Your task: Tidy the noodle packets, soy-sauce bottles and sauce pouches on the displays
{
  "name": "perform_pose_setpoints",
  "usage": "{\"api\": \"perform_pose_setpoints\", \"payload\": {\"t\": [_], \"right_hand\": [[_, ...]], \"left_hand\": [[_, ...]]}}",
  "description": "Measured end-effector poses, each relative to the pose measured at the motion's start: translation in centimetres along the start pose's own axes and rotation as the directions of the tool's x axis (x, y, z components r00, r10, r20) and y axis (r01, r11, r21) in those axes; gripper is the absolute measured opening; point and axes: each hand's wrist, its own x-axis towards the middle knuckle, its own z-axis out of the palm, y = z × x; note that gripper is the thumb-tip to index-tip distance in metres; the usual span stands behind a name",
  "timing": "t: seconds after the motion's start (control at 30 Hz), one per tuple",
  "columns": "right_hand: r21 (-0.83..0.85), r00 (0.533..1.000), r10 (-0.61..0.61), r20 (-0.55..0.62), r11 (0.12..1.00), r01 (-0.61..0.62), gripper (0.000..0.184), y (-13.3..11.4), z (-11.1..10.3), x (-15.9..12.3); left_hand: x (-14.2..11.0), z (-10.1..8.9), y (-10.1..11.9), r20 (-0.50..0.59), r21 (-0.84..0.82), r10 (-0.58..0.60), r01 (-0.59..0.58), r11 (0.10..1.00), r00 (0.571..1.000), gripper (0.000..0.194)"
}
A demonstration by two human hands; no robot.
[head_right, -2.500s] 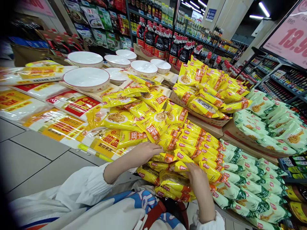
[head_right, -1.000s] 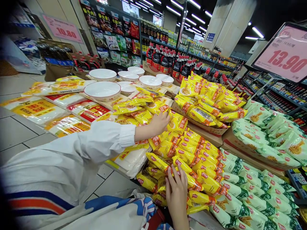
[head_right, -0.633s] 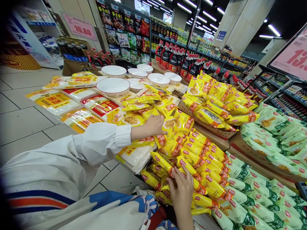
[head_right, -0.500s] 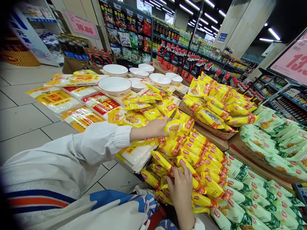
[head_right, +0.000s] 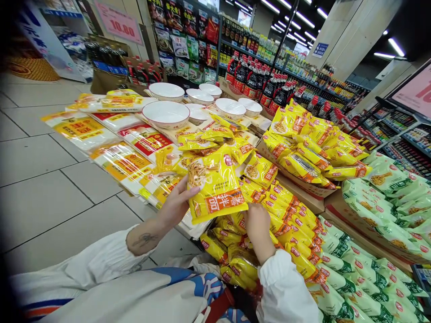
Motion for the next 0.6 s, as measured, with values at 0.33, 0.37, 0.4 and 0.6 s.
{"api": "perform_pose_setpoints", "payload": {"t": [0.33, 0.37, 0.4, 0.6], "right_hand": [[0.009, 0.984, 0.101, 0.148, 0.995, -0.104, 0.015, 2.5, -0.4, 5.0], [0.023, 0.985, 0.084, 0.152, 0.996, -0.088, 0.016, 2.8, -0.6, 4.7], [0.049, 0.988, 0.055, 0.144, 0.997, -0.063, 0.02, 3.1, -0.9, 4.2], [0.09, 0.991, -0.074, -0.109, 0.992, 0.084, 0.017, 3.2, -0.3, 0.6]], "left_hand": [[-3.0, -1.9, -4.1, 0.141, -0.148, -0.243, 0.263, 0.954, 0.96, 0.061], [-3.3, -1.8, -4.5, 0.194, -0.132, -0.269, 0.297, 0.946, 0.943, 0.06], [-3.5, -1.8, -4.9, 0.245, -0.113, -0.293, 0.328, 0.938, 0.924, 0.061], [-4.3, -2.9, -6.6, 0.461, 0.013, -0.35, 0.388, 0.921, 0.816, 0.061]]}}
